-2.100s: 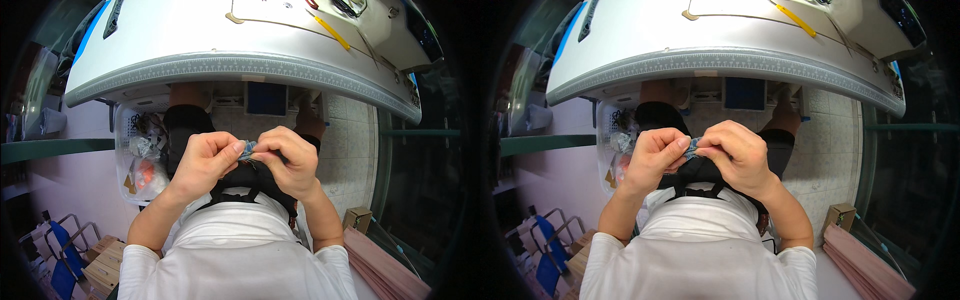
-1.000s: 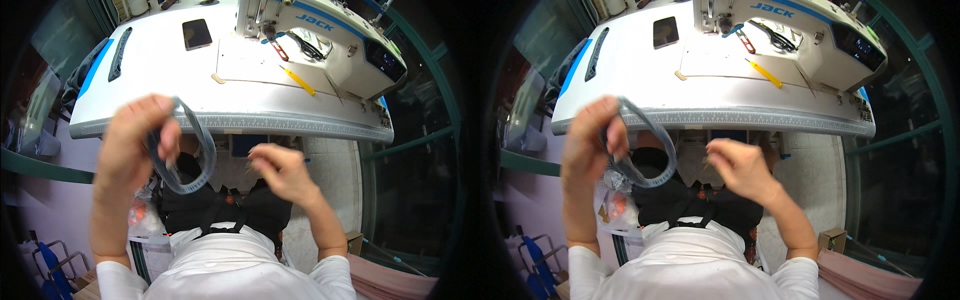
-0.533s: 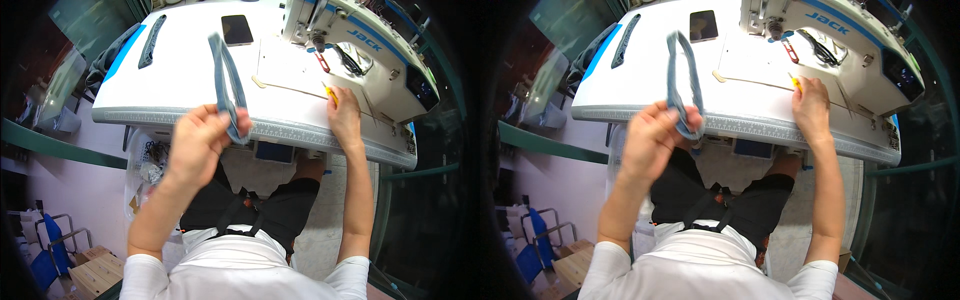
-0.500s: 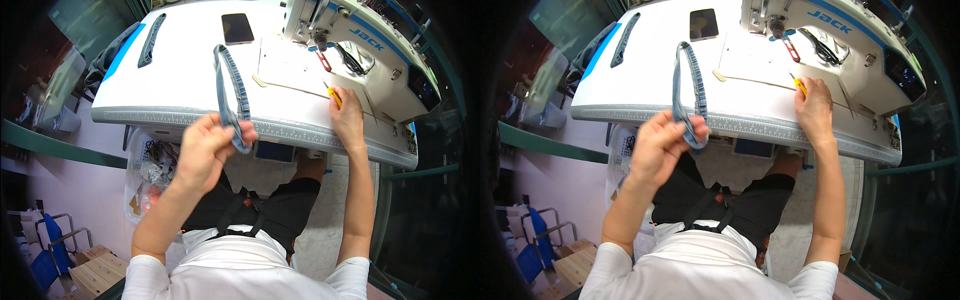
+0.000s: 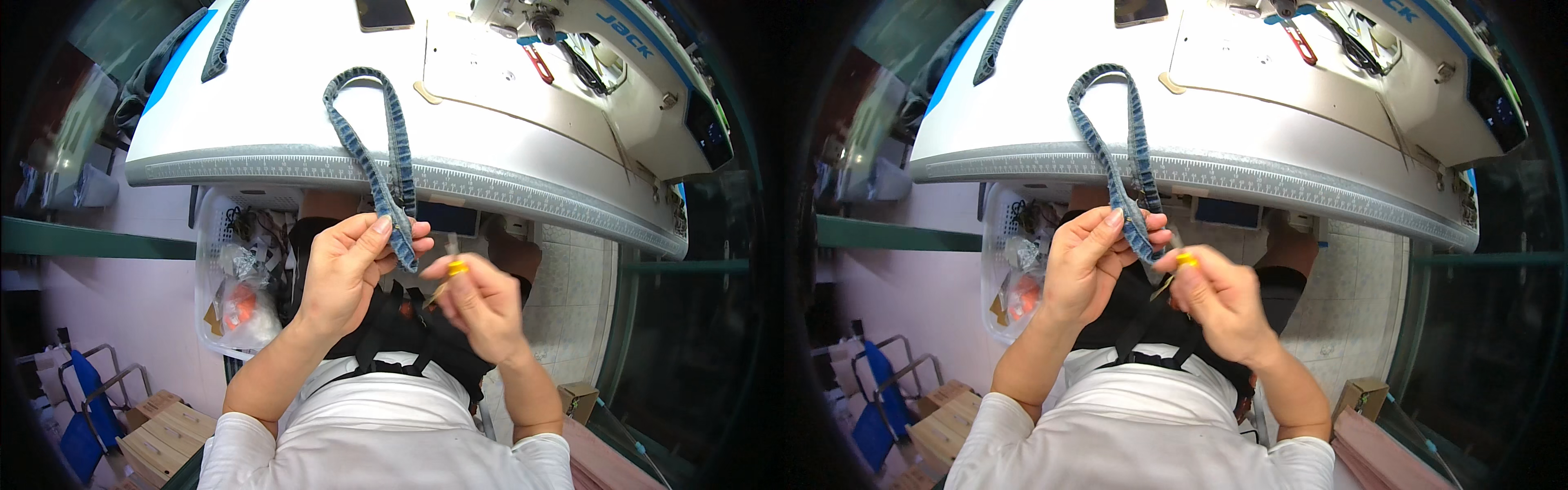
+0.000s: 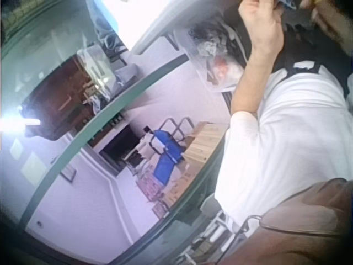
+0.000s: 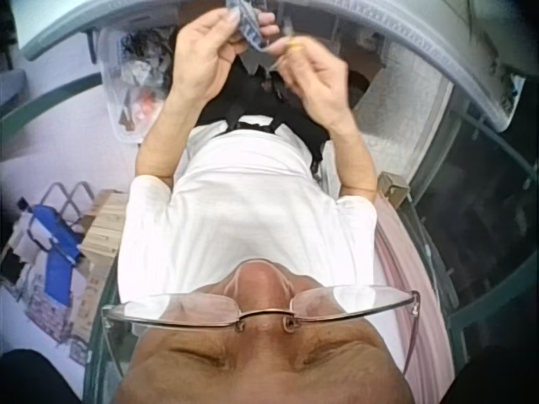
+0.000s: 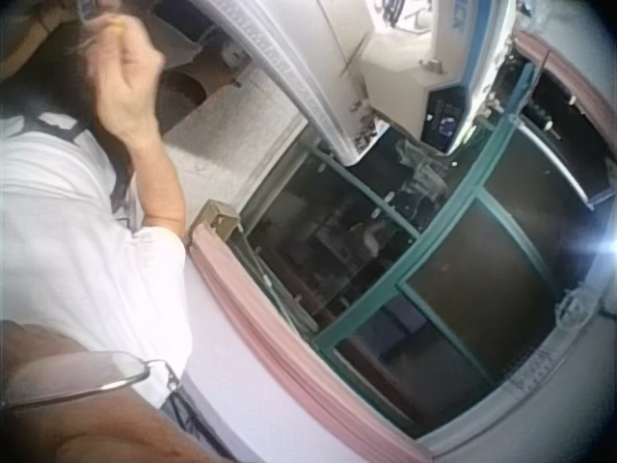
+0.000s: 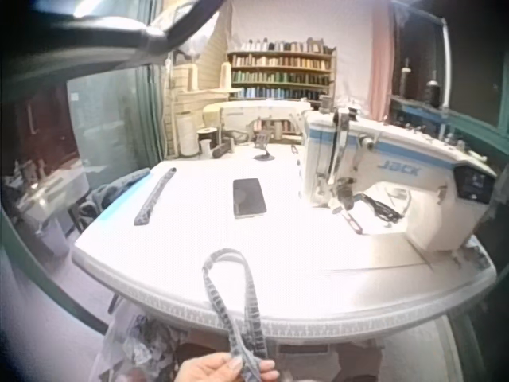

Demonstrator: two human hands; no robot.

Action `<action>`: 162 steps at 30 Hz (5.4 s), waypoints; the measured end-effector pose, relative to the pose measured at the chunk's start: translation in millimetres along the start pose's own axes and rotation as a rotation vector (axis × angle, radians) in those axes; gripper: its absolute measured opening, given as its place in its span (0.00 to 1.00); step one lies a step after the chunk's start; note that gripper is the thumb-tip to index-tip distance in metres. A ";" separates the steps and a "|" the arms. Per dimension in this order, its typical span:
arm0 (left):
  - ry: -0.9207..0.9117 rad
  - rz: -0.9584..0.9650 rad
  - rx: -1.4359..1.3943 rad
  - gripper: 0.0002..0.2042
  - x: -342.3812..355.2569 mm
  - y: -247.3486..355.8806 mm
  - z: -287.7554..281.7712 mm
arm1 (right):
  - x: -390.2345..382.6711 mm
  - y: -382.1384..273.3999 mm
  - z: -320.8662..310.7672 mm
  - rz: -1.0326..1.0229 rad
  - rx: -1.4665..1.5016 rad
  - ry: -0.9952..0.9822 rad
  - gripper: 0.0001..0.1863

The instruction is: The person is using a seam ripper to remove stitches from a blue denim strap by hand.

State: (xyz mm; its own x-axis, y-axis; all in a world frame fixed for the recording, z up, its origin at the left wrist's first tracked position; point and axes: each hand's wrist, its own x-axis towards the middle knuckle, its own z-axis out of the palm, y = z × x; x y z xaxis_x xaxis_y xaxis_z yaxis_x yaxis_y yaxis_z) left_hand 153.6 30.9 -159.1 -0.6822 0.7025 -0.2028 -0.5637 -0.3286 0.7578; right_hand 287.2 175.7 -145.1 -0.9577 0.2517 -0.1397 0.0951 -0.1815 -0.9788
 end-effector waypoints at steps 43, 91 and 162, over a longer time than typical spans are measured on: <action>0.022 0.189 0.390 0.11 -0.9 -17.6 -18.6 | 19.4 54.9 55.5 -0.440 -0.529 0.337 0.09; 0.059 0.128 0.296 0.14 -9.0 -32.0 -25.4 | 29.8 56.0 52.5 -0.586 -0.691 0.379 0.04; -0.401 -0.002 -0.003 0.15 -32.7 178.3 7.3 | 52.3 7.9 18.1 -0.131 0.051 -0.287 0.05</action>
State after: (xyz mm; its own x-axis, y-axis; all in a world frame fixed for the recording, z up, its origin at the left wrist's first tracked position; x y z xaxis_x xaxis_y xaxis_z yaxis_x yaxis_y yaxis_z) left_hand 78.8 -46.1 -12.8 -0.4453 0.8938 0.0542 -0.5670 -0.3283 0.7555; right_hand 233.0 170.2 -157.5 -0.9991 -0.0007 0.0416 -0.0405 -0.2149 -0.9758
